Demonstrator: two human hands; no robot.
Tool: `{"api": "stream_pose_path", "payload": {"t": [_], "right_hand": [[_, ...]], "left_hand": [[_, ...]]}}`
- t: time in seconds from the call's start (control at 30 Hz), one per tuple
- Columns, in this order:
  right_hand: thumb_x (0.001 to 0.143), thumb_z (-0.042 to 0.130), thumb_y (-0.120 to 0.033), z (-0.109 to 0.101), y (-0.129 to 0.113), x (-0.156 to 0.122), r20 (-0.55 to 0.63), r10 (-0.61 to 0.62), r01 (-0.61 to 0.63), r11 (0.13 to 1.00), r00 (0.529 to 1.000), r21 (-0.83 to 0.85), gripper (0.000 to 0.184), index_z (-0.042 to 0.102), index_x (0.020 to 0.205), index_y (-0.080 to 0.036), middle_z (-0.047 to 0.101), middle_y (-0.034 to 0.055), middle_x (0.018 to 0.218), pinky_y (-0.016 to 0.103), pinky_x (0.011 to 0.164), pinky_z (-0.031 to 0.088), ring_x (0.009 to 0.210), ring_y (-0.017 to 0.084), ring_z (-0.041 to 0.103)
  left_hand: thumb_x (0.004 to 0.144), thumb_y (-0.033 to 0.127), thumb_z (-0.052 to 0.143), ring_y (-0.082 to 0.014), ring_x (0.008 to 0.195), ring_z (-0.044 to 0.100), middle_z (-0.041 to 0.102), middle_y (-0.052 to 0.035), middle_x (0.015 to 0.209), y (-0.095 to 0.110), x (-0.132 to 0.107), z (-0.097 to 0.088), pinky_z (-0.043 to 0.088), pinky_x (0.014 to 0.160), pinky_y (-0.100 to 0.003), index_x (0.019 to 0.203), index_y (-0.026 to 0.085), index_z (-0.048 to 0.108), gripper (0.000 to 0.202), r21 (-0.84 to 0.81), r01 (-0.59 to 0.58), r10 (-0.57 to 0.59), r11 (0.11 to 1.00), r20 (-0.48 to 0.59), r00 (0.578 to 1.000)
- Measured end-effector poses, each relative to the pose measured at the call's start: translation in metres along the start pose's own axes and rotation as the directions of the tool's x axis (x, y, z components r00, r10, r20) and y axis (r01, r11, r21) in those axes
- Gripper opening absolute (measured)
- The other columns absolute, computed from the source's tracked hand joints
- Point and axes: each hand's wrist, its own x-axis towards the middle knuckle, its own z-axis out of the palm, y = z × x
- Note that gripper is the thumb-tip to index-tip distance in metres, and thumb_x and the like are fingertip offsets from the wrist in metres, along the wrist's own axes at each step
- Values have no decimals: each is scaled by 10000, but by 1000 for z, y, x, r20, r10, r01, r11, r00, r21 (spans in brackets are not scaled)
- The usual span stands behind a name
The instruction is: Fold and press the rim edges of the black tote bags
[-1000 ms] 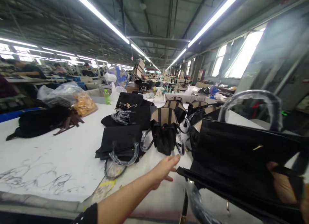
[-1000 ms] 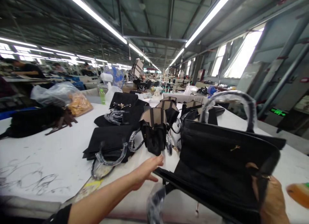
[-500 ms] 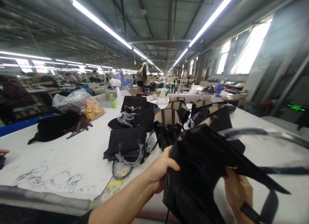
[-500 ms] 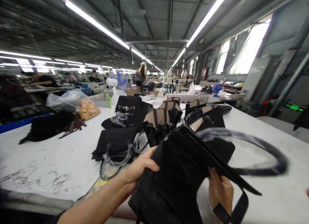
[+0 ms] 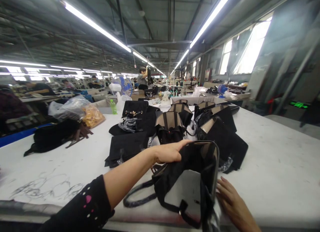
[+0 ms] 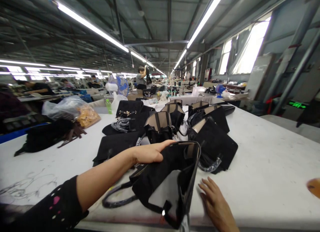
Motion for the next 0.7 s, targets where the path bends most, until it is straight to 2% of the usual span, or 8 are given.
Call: {"api": "stream_pose_path", "payload": {"t": [0.1,0.17,0.23,0.3,0.4,0.53,0.6,0.7], "right_hand": [[782,563,-494,-31,-2,11,-37,104,-104,994,994,-10,310,725,953,-293,716,52,1064,491,890,548,1024,317,654],[795,562,-503,-54,-22,25,-72,150,-152,988,986,-18,330,704,1003,-290,715,39,1058,443,868,556,983,289,669],[812,553,-497,-73,-53,42,-136,69,-69,998,988,-2,325,692,1016,-287,708,30,1062,421,938,510,987,266,661],[832,558,-460,-84,-86,58,-147,-54,54,999,988,1,289,681,1029,-288,694,22,1074,382,950,493,973,238,655],[868,549,-384,-88,-127,76,-112,-229,231,973,967,7,241,663,1060,-294,677,15,1095,332,930,486,998,212,633],[895,532,-319,-82,-155,101,-11,-385,386,923,923,14,203,663,1041,-264,672,23,1076,309,921,470,1018,194,606],[898,533,-311,-76,-162,116,45,-444,445,895,895,-22,195,676,1009,-237,679,33,1029,316,919,462,1008,194,593],[909,524,-344,-64,-167,139,146,-472,488,865,869,-112,216,698,934,-218,685,38,938,345,896,455,977,205,573]], "left_hand": [[529,23,536,-158,746,630,648,5,995,-18,19,-13,519,628,-259,1317,314,468,842,-45,31,-31,998,8,999],[587,66,622,-171,822,643,658,-17,1048,-22,25,-22,525,686,-270,1287,277,509,740,-33,17,-16,999,32,999],[669,184,694,-183,893,642,659,-52,1080,-21,21,-27,521,763,-292,1263,219,536,615,18,-17,17,1000,7,1000],[728,297,707,-199,985,628,641,-90,1140,-18,8,-28,500,864,-327,1287,175,511,605,79,-57,62,995,-66,996],[723,331,736,-227,1183,547,560,-120,1303,-20,-25,-22,412,1031,-371,1368,187,427,729,142,-105,127,984,-160,979],[613,250,826,-238,1311,437,479,-78,1418,-38,-67,-11,296,1136,-376,1396,254,400,892,194,-101,157,976,-301,941],[658,230,793,-242,1270,478,512,-73,1386,-51,-78,-7,348,1099,-374,1375,247,431,803,166,-92,148,982,-371,917],[758,268,711,-232,1097,588,635,-77,1202,-70,-80,-3,459,961,-353,1289,187,520,570,36,-109,114,993,-407,906]]}}
